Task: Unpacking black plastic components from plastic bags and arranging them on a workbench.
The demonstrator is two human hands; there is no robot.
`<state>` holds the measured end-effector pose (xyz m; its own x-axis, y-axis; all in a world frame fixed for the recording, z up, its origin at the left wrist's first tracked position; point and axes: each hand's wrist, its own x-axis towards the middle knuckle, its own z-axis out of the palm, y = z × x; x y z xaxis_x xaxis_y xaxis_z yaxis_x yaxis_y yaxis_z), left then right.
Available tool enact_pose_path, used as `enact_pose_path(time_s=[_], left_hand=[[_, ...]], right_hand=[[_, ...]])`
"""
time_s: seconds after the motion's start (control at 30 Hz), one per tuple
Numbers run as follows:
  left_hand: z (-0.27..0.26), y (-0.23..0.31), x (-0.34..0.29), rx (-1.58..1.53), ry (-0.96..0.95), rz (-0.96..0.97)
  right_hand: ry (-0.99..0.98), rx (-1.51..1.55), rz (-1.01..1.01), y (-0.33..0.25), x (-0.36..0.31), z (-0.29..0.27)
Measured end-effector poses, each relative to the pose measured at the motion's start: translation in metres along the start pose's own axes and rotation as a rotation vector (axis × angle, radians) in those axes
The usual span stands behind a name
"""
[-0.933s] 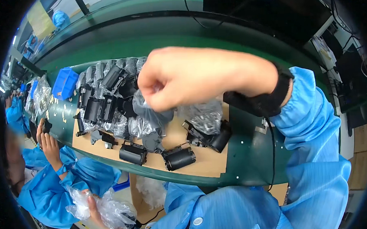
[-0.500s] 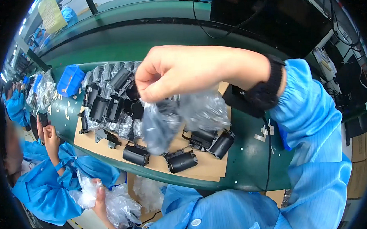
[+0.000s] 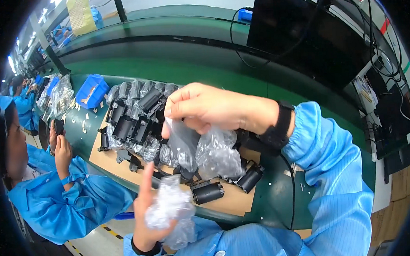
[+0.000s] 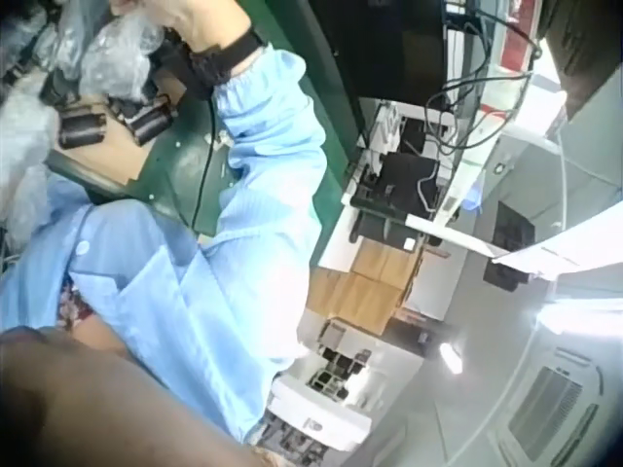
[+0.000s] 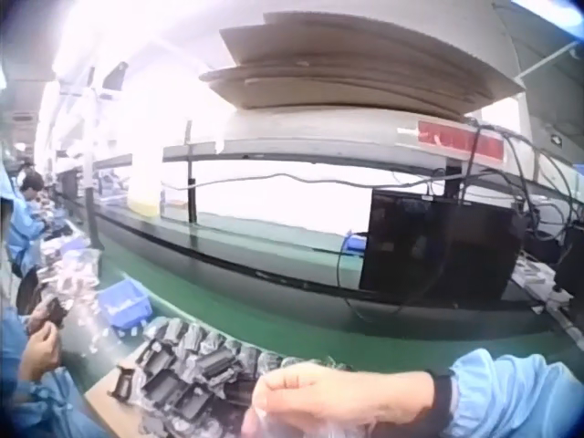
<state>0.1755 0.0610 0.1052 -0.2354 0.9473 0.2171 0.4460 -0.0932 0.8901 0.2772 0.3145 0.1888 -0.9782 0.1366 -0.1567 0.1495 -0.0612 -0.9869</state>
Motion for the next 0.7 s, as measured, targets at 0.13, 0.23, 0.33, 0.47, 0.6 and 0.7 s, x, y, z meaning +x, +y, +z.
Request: enact_pose_path(time_s=[0.13, 0.23, 0.33, 0.47, 0.6, 0.7], left_hand=[[0.009, -0.006, -0.001, -0.08, 0.007, 0.008], [-0.003, -0.023, -0.015, 0.123, 0.184, 0.056], [-0.019, -0.042, -0.049, 0.206, 0.45, 0.018], [-0.046, -0.069, -0.079, 0.223, 0.721, -0.101], [-0.058, -0.077, -0.093, 0.179, 0.804, -0.307], [-0.062, -0.08, -0.099, 0.151, 0.801, -0.363]], right_hand=[[0.09, -0.029, -0.057, -0.02, -0.014, -0.001], [0.196, -0.037, -0.115, -0.028, -0.03, -0.005], [0.279, -0.199, -0.299, -0.053, -0.065, -0.027], [0.4, -1.557, 0.003, -0.039, -0.084, -0.048], [0.289, -1.806, 0.186, 0.011, -0.071, -0.057], [0.243, -1.608, 0.166, 0.027, -0.041, -0.043]])
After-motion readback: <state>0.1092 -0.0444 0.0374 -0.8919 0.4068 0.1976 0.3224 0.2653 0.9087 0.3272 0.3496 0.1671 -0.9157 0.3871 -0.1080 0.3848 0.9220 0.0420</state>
